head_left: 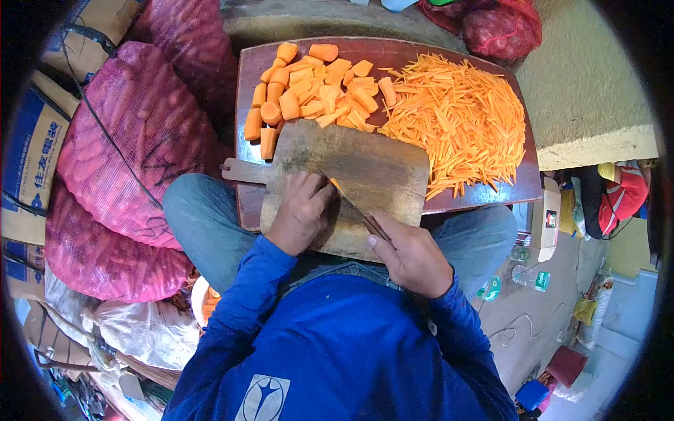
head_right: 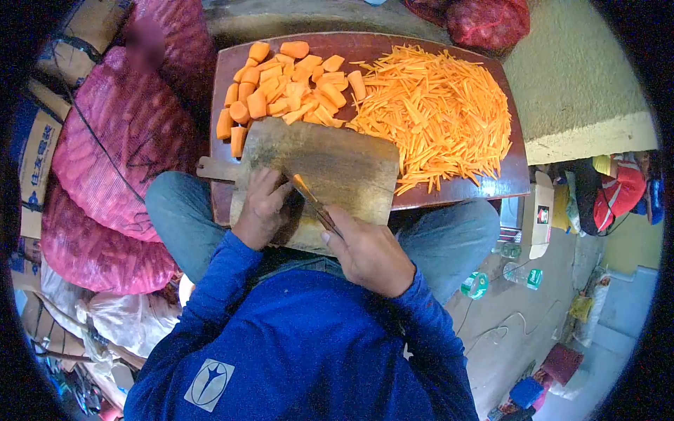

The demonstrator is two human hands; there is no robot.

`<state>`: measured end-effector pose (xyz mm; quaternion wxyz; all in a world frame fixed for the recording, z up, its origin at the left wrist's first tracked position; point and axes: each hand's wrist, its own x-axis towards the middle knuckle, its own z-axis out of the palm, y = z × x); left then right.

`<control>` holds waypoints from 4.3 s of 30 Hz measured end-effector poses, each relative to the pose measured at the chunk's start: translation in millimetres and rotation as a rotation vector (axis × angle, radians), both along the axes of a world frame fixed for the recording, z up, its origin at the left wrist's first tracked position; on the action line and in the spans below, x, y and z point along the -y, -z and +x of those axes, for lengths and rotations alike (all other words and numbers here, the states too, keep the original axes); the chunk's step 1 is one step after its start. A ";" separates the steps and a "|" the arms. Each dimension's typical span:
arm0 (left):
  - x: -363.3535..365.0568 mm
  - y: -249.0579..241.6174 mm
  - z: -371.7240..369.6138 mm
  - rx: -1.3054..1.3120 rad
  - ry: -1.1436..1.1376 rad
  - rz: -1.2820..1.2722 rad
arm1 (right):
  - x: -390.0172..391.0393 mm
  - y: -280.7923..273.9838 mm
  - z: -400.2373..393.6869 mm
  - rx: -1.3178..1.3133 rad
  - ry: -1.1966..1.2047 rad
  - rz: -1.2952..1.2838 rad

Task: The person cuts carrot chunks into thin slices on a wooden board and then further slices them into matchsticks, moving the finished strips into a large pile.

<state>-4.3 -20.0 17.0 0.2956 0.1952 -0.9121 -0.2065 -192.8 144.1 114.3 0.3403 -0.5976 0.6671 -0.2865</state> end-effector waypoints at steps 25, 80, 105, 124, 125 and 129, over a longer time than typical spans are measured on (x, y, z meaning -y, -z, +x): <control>-2.3 2.0 3.1 -0.042 -0.099 0.022 | 19.9 7.4 13.4 -0.162 -0.055 0.091; 53.1 -36.1 -90.1 0.081 -0.119 -0.131 | -5.8 66.4 -132.4 1.171 0.511 -0.238; 115.4 -26.8 -150.3 -0.018 -0.124 0.104 | 0.9 64.6 -129.8 1.144 0.404 -0.153; -23.5 -14.8 -17.1 -0.043 -0.128 0.157 | -7.4 34.5 -64.8 0.596 0.092 0.175; -22.1 -10.9 -14.6 -0.019 -0.097 0.128 | -6.9 29.8 -55.3 0.412 0.051 0.096; -17.0 -3.6 -12.2 -0.021 -0.026 0.074 | -5.0 9.5 -35.8 0.204 -0.016 0.078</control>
